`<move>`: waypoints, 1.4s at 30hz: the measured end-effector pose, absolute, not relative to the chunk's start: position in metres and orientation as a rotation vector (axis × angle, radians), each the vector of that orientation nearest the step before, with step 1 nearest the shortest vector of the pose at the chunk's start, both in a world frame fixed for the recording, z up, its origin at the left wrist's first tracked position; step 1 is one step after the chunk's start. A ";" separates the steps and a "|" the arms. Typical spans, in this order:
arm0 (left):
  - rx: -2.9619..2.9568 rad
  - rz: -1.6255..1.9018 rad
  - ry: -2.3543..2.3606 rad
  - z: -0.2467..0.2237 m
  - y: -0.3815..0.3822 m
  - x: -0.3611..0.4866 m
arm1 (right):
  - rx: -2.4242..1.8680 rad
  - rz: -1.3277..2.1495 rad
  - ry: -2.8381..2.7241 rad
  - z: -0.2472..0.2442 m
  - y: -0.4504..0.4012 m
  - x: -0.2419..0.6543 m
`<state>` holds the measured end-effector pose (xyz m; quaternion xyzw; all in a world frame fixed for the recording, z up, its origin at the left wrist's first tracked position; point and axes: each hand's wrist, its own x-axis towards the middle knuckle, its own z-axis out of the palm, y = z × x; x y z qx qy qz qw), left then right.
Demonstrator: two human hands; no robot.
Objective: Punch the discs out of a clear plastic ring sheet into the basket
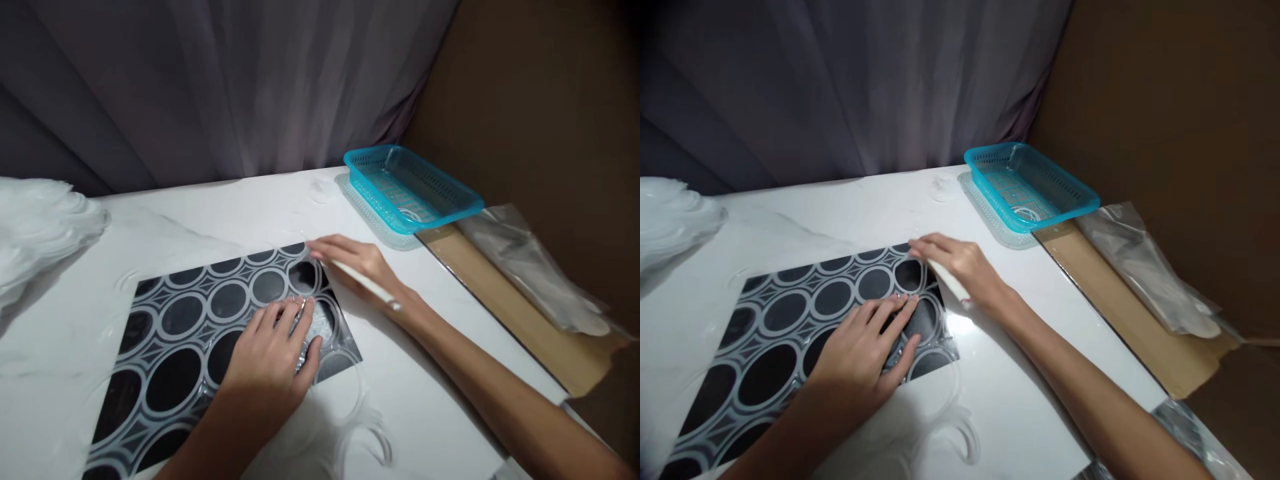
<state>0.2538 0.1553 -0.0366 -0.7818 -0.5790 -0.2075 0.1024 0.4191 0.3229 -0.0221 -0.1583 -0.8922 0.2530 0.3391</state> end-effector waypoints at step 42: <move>-2.360 -0.480 -2.015 -0.033 0.098 0.203 | -0.703 1.760 -2.037 -0.032 0.296 0.359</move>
